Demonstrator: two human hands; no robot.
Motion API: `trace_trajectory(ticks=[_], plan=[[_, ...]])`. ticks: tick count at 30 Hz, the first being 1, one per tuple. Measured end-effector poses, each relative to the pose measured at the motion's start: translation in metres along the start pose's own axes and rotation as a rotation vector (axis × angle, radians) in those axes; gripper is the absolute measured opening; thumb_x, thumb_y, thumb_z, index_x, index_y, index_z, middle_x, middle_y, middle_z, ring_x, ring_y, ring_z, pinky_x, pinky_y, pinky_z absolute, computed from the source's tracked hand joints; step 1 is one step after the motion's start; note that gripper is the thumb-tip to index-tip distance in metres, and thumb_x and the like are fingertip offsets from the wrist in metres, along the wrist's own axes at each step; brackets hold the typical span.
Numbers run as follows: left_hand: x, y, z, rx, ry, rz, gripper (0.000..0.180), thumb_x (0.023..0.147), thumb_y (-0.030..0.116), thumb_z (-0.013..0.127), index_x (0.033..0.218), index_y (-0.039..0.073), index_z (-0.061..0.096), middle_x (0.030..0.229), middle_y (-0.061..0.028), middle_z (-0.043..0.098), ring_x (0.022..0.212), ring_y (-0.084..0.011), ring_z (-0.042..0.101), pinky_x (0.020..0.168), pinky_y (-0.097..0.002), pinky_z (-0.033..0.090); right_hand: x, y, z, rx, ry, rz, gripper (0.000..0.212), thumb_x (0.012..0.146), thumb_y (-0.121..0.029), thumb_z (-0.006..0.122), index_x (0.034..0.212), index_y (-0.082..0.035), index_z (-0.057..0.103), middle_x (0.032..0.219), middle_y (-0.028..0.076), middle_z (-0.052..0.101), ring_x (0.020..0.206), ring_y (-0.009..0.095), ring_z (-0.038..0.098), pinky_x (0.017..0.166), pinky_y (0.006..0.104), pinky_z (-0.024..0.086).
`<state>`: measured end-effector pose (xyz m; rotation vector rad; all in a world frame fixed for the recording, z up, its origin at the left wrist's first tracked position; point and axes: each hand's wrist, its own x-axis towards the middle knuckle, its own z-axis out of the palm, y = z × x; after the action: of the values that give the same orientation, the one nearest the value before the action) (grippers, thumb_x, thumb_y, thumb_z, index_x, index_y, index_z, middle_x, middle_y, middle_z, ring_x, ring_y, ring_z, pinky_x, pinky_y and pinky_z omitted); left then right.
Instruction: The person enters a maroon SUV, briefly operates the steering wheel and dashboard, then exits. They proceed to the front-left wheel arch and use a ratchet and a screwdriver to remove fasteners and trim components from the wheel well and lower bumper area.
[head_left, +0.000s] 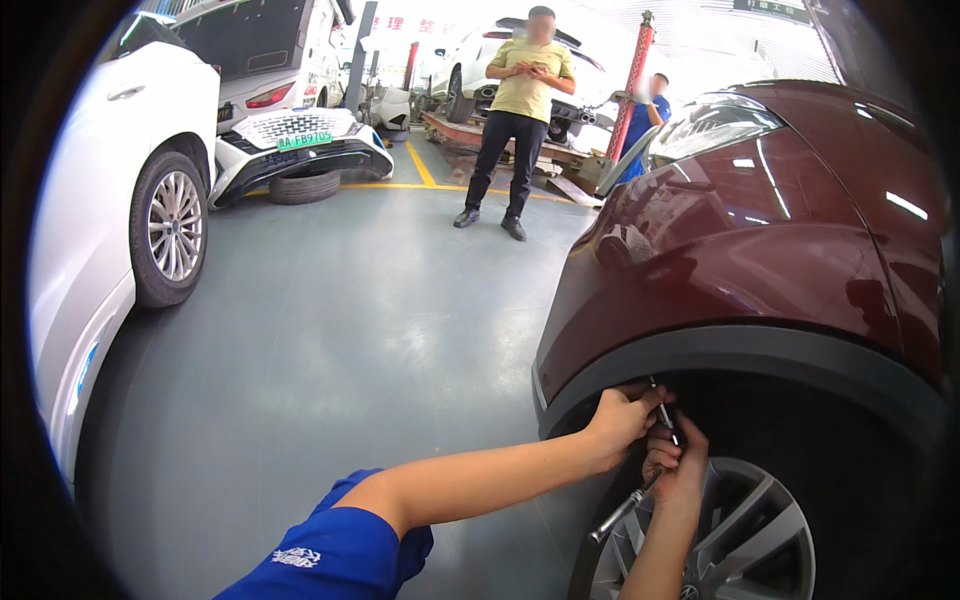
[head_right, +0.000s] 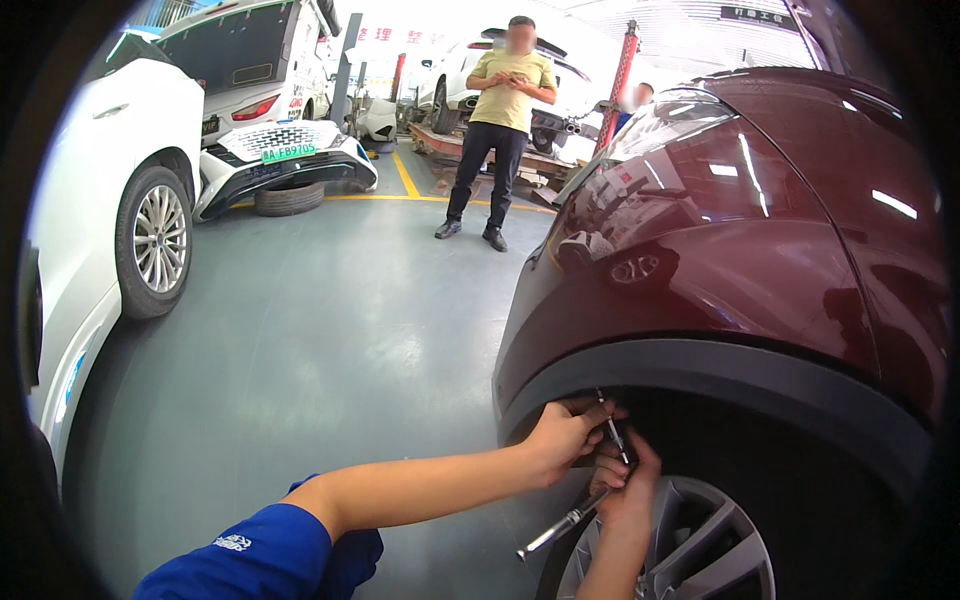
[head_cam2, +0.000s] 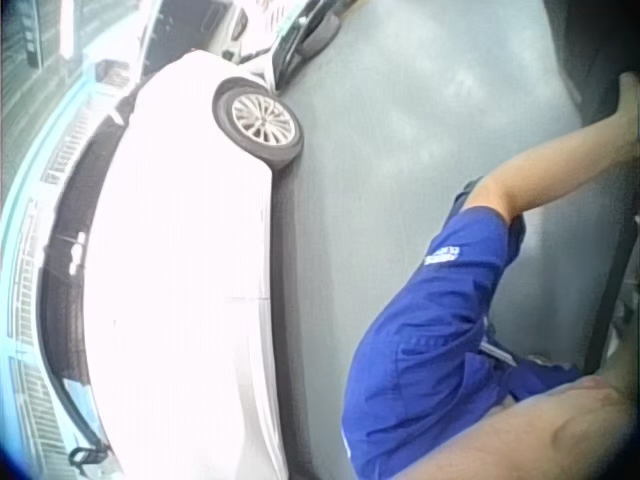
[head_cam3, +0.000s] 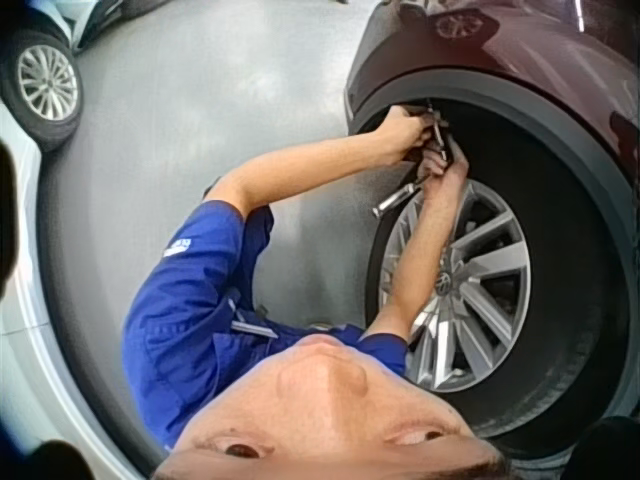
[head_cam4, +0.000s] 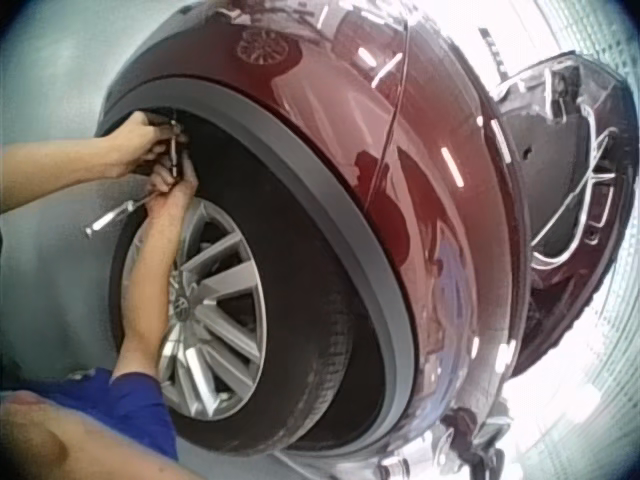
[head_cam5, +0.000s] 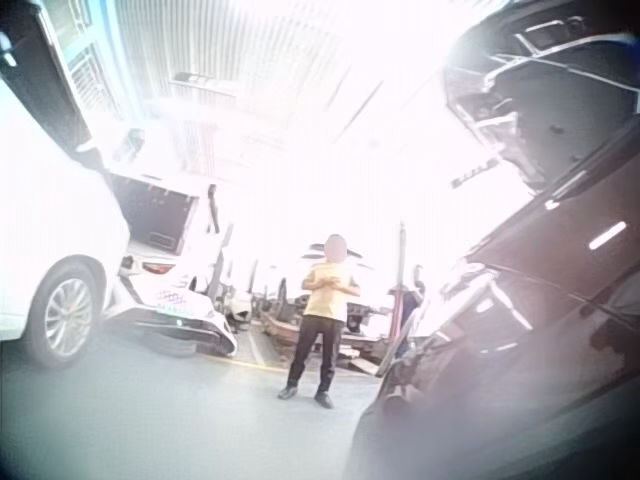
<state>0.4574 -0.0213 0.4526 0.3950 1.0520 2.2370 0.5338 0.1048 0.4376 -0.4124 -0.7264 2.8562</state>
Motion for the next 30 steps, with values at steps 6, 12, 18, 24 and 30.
trace_trajectory(ticks=[6,12,18,24,30], plan=[[-0.007,0.001,0.006,0.022,0.129,0.064,0.027,0.094,0.026,0.076,0.09,0.0,0.07,0.071,-0.0013,0.06,0.053,-0.0084,0.041,0.05,-0.0266,0.033,-0.004,0.02,0.005,-0.587,0.069,-0.763,0.035,0.094,-0.011,0.068,0.127,-0.006,0.06,0.089,0.002,0.061,0.07,0.01,0.056,0.045,0.0225,0.037],[0.004,-0.006,-0.005,0.017,-0.012,0.06,0.029,0.102,0.022,0.064,0.112,-0.004,0.066,0.071,-0.0008,0.057,0.057,-0.0101,0.042,0.051,-0.028,0.035,-0.002,0.008,-0.001,-0.709,0.123,-0.559,0.031,0.096,-0.021,0.073,0.116,0.0,0.063,0.099,0.008,0.072,0.073,0.016,0.064,0.052,0.0286,0.043],[0.005,-0.004,-0.016,-0.004,-0.146,-0.027,0.032,0.104,0.02,0.059,0.118,-0.009,0.062,0.087,-0.0131,0.067,0.073,-0.0201,0.065,0.056,-0.0364,0.052,0.005,0.003,-0.009,-0.732,0.01,-0.411,0.026,0.099,-0.022,0.069,0.105,0.002,0.062,0.08,0.01,0.067,0.062,0.019,0.06,0.054,0.0313,0.045],[0.009,-0.008,-0.007,0.139,0.09,0.105,0.025,0.096,0.02,0.072,0.097,-0.004,0.07,0.08,-0.0086,0.066,0.06,-0.0155,0.057,0.052,-0.0338,0.048,-0.001,0.01,-0.002,-0.884,-0.026,-0.509,0.021,0.099,-0.019,0.067,0.101,0.001,0.063,0.083,0.007,0.065,0.067,0.017,0.06,0.054,0.0305,0.044],[0.01,-0.008,-0.014,-0.096,-0.103,0.018,0.023,0.097,0.02,0.07,0.092,-0.002,0.069,0.07,-0.0039,0.061,0.052,-0.0125,0.045,0.046,-0.03,0.037,0.002,0.005,0.002,-0.816,0.084,-0.417,0.013,0.094,-0.011,0.071,0.097,-0.001,0.064,0.083,0.004,0.064,0.07,0.015,0.058,0.055,0.0296,0.044]])
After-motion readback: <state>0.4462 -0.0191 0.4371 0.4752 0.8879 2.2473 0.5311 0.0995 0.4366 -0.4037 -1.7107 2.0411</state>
